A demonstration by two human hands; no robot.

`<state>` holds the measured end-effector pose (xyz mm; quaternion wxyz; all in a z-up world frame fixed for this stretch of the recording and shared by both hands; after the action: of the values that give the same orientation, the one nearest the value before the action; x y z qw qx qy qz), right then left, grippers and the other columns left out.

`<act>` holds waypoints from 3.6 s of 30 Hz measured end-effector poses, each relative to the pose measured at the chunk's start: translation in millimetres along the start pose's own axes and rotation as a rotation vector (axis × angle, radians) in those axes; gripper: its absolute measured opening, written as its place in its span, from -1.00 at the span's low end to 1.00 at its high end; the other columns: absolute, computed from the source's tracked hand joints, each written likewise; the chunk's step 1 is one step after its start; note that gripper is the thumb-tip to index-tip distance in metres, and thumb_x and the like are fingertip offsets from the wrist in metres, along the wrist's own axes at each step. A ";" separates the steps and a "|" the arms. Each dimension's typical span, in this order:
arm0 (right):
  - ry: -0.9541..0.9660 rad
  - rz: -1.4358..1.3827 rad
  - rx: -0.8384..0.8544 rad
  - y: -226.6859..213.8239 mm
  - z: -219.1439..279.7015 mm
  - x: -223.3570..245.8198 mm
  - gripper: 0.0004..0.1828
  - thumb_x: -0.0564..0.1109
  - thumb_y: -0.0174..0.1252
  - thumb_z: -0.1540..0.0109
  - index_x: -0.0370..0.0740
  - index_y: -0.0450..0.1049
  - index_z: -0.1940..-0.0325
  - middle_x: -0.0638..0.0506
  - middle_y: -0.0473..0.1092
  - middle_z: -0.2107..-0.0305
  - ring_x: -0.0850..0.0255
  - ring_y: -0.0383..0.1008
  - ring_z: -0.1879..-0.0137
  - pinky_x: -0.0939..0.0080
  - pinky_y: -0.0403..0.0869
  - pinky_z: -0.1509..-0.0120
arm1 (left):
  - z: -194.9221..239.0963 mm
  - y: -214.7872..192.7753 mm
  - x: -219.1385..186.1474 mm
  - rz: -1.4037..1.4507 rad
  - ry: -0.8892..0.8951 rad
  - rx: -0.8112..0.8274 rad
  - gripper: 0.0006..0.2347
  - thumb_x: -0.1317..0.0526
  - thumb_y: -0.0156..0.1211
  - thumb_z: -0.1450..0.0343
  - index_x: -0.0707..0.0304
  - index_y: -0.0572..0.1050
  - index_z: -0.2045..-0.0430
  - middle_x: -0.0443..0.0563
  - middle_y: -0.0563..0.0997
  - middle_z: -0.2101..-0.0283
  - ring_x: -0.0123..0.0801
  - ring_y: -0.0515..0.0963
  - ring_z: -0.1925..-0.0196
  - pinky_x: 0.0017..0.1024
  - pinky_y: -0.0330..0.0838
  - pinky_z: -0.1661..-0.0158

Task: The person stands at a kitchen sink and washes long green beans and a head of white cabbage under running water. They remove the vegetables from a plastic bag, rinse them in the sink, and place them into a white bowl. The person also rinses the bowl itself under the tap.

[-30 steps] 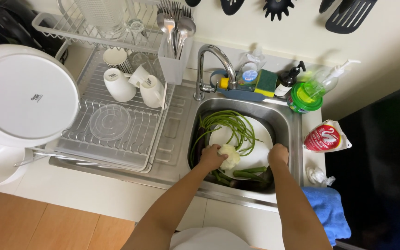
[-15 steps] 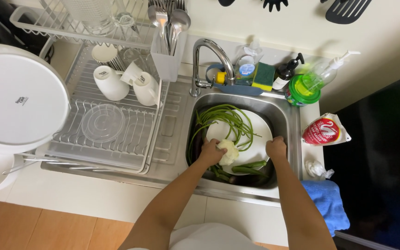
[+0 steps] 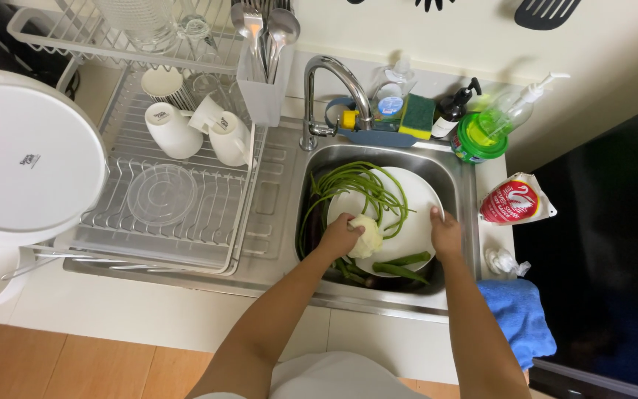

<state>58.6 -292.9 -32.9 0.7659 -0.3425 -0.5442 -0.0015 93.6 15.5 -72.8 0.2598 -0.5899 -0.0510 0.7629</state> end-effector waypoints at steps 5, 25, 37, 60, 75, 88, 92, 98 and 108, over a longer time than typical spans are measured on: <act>-0.180 0.176 -0.111 -38.4 3.1 16.6 -0.44 0.22 0.12 -0.44 -0.44 0.50 0.02 -0.40 0.48 0.19 -0.19 0.49 0.07 -0.07 0.41 -0.10 | -2.0 -6.3 -10.7 0.081 -0.019 0.034 -0.52 0.00 0.25 -0.39 0.34 0.43 -0.11 0.25 0.62 -0.02 -0.03 0.63 -0.03 -0.23 0.48 -0.03; -0.553 0.115 -0.672 -148.3 131.6 147.5 -0.81 -0.19 0.08 -0.50 -0.41 0.50 0.00 -0.29 0.50 0.35 -0.07 0.56 0.29 0.01 0.48 0.18 | 7.7 4.9 26.8 0.148 -0.269 -0.041 -0.49 0.00 0.14 -0.44 0.29 0.28 -0.24 0.25 0.56 -0.12 0.01 0.61 -0.10 -0.16 0.51 -0.06; 0.012 -0.742 -0.251 -70.3 68.2 9.7 -0.54 0.03 0.13 -0.40 -0.43 0.43 -0.17 -0.06 0.53 0.13 0.19 0.58 0.10 0.14 0.58 -0.01 | 70.7 -94.2 -105.0 0.468 0.063 0.025 -0.42 -0.19 0.00 -0.46 0.28 0.42 -0.23 0.13 0.56 -0.20 -0.21 0.56 -0.17 -0.21 0.53 -0.04; 0.215 -0.858 -0.348 -16.6 111.0 1.4 -0.41 0.06 0.10 -0.40 -0.62 0.34 -0.19 -0.18 0.47 0.05 0.10 0.54 0.03 0.10 0.56 -0.05 | -119.8 -139.6 -133.6 -0.053 0.320 -0.384 -0.58 0.17 0.11 -0.47 0.23 0.40 -0.26 0.24 0.68 0.16 -0.04 0.64 0.12 -0.18 0.48 0.09; 0.258 -0.878 -0.311 10.5 105.6 5.3 -0.49 0.04 0.11 -0.39 -0.56 0.42 -0.11 -0.14 0.49 0.11 0.13 0.52 0.07 0.12 0.53 -0.05 | -140.9 -156.3 -129.6 0.100 0.330 -0.301 -0.69 0.17 0.00 -0.55 0.20 0.48 -0.17 0.08 0.71 0.20 -0.32 0.71 0.23 -0.37 0.54 0.15; 0.295 -0.940 -0.197 29.1 110.5 36.3 -0.47 0.06 0.05 -0.40 -0.50 0.38 -0.20 -0.17 0.47 0.02 0.09 0.52 0.00 0.08 0.53 -0.11 | -143.0 -154.9 -146.7 -0.170 0.434 -0.457 -0.70 0.27 0.03 -0.53 0.33 0.50 -0.15 0.36 0.65 0.09 0.07 0.65 0.05 -0.18 0.51 0.03; 0.326 -0.885 -0.184 34.9 109.2 41.0 -0.44 0.06 0.03 -0.39 -0.49 0.35 -0.27 -0.19 0.46 -0.03 0.07 0.50 -0.07 0.06 0.50 -0.16 | -154.0 -150.7 -144.0 -0.243 0.367 -0.368 -0.63 0.27 -0.02 -0.54 0.35 0.38 -0.26 0.39 0.60 -0.01 0.09 0.60 -0.06 -0.18 0.45 -0.05; 0.314 -0.922 -0.128 45.5 109.1 52.1 -0.38 0.07 0.00 -0.41 -0.54 0.27 -0.33 -0.24 0.42 -0.12 0.02 0.49 -0.16 0.01 0.49 -0.25 | -153.2 -153.6 -146.8 -0.295 0.307 -0.307 -0.60 0.28 -0.04 -0.54 0.31 0.30 -0.32 0.37 0.58 -0.04 0.06 0.58 -0.07 -0.20 0.44 -0.06; 0.342 -0.893 -0.099 51.4 109.7 44.8 -0.32 0.10 0.00 -0.39 -0.56 0.22 -0.37 -0.28 0.39 -0.17 -0.02 0.46 -0.22 0.00 0.46 -0.30 | -157.6 -152.1 -145.6 -0.272 0.341 -0.306 -0.61 0.32 0.00 -0.53 0.30 0.33 -0.32 0.37 0.59 0.00 0.04 0.61 -0.01 -0.23 0.46 -0.01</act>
<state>4.9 -179.2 -3.3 0.7516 -0.1059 -0.5037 -0.4126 315.4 43.8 65.7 0.2727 -0.7299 -0.2002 0.5939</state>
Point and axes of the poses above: each hand's wrist, its own z-axis away from the middle knuckle, its own y-axis out of the palm, x = y × z, the point moved 7 cm from there along -z, towards the middle knuckle
